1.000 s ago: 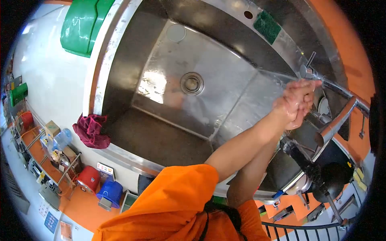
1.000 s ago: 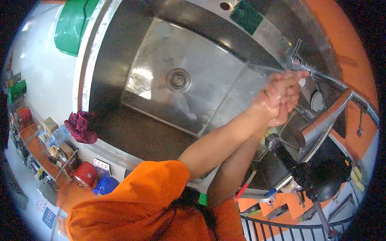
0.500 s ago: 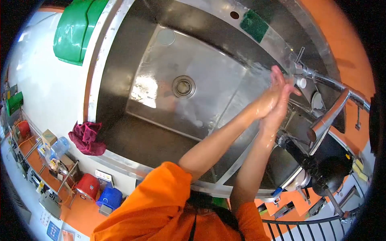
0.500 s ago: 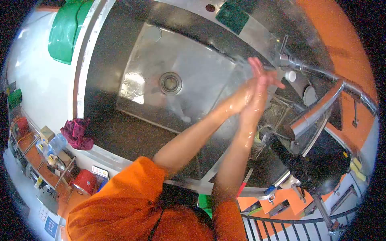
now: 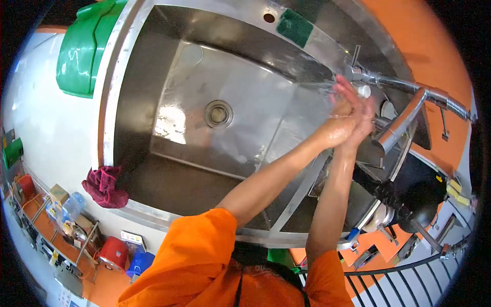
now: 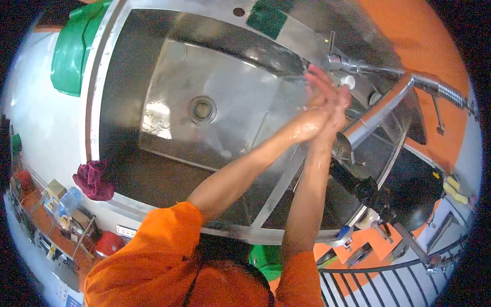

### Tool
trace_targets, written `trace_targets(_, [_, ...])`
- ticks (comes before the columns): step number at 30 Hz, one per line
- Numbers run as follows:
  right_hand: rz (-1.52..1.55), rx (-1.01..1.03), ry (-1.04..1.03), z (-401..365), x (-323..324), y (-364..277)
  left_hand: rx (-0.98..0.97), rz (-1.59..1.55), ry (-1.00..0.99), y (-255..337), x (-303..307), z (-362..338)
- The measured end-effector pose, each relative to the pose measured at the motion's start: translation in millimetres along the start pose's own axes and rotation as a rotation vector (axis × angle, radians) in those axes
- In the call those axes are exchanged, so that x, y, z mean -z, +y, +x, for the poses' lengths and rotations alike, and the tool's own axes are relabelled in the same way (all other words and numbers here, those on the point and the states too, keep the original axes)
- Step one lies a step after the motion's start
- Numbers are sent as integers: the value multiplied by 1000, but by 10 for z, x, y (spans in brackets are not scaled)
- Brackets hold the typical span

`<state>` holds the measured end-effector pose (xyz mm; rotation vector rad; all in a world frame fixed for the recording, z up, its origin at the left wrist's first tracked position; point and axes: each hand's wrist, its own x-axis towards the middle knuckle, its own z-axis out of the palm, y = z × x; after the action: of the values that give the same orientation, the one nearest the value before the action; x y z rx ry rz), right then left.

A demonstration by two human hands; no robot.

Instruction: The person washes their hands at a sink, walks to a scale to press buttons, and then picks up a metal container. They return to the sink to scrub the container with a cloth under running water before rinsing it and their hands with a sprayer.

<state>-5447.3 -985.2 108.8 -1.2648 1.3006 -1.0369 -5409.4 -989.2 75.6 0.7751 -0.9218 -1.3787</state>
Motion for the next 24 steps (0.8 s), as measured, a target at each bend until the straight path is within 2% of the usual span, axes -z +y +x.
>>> trace_targets(2, [-13,-54,80,66,-54,-131,20,-69,9,-70,-63,40])
trace_targets(4, [34,34,68,102,-72,-50,7,-82,-45,-66,49,94])
trace_targets(6, [216,-45,36,293,58,-14,-140,155,208,-6,-18,67])
trace_targets(7, [306,-84,23,313,21,-85,63,91,135,-5,-87,4])
trace_targets(10, [129,112,-14,70,-212,-302,-188,-231,226,-43,-67,75])
trace_targets(11, [69,170,-30,14,-283,-353,-67,-33,209,-57,65,96])
trace_targets(14, [619,-16,150,97,-265,-323,-143,-233,216,168,103,30])
trace_targets(15, [799,-84,222,107,-215,-293,-165,-280,272,213,26,-48])
trace_targets(18, [1476,-83,-386,254,126,-14,-50,-618,188,31,-4,-16])
trace_targets(19, [1450,-59,-366,139,24,-51,46,-841,129,169,88,18])
trace_targets(22, [1259,-67,-163,39,-47,-62,190,-925,1,320,251,84])
trace_targets(23, [1394,-101,-307,102,27,-53,155,-945,92,212,123,47])
trace_targets(24, [1473,-107,-292,189,88,33,44,-879,95,89,99,4])
